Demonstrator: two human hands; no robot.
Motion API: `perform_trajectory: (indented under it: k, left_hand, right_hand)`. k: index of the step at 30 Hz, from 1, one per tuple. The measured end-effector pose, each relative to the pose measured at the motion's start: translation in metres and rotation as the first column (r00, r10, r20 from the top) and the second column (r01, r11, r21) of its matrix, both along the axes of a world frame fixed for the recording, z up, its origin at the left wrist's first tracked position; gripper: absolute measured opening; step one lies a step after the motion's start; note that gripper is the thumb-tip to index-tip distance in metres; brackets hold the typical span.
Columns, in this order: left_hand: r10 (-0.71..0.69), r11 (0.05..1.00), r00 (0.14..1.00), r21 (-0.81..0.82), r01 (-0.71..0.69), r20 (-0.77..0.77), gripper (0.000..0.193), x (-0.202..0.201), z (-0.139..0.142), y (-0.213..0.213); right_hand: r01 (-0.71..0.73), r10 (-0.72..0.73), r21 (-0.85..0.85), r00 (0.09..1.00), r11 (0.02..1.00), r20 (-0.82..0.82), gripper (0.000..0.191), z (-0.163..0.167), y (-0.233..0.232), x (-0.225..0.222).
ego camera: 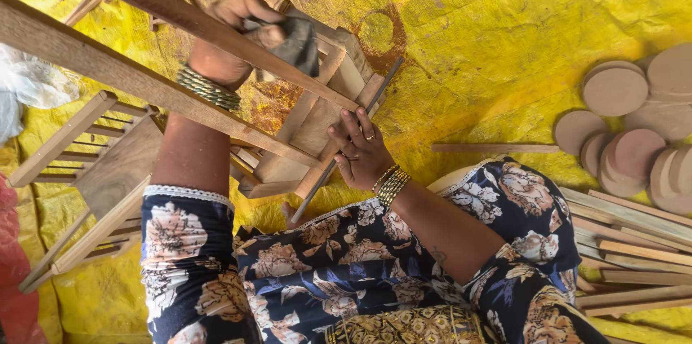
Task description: The person sits on the ground holding a small wooden chair-shaped furniture piece, sands its surfaces with a sanding block, repositions it to sand different edges, then dips a brush into a container and applies a brown coating to the wood surfaces with the brush.
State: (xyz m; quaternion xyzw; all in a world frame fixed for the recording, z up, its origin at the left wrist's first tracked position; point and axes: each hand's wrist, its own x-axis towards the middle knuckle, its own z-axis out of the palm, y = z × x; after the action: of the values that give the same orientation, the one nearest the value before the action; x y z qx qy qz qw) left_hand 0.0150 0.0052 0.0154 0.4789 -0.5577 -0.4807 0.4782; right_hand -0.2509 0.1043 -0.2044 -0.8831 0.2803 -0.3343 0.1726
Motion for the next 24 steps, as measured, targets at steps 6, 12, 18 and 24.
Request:
perform_trajectory:
  k: [6,12,18,24]
  left_hand:
    - [-0.264,0.963,0.964,0.053,0.264,-0.006,0.014,-0.028,-0.025,-0.014]
    - [-0.177,0.983,0.908,0.106,0.147,0.38,0.015,-0.038,0.007,-0.025]
    - [-0.339,0.94,0.748,0.17,0.297,0.571,0.018,-0.072,0.015,-0.024]
    - [-0.254,0.956,0.615,0.098,0.276,0.747,0.015,-0.057,0.005,-0.024]
  right_hand:
    - [0.014,-0.013,0.003,0.999,1.0,-0.049,0.061,-0.005,0.002,0.002]
    - [0.003,-0.003,0.036,1.0,0.999,-0.013,0.062,-0.003,0.004,0.002]
    - [0.0,0.0,0.028,1.0,1.0,0.0,0.063,0.001,0.005,0.001]
    - [-0.008,0.007,0.026,1.0,1.0,0.027,0.062,0.006,0.004,0.0]
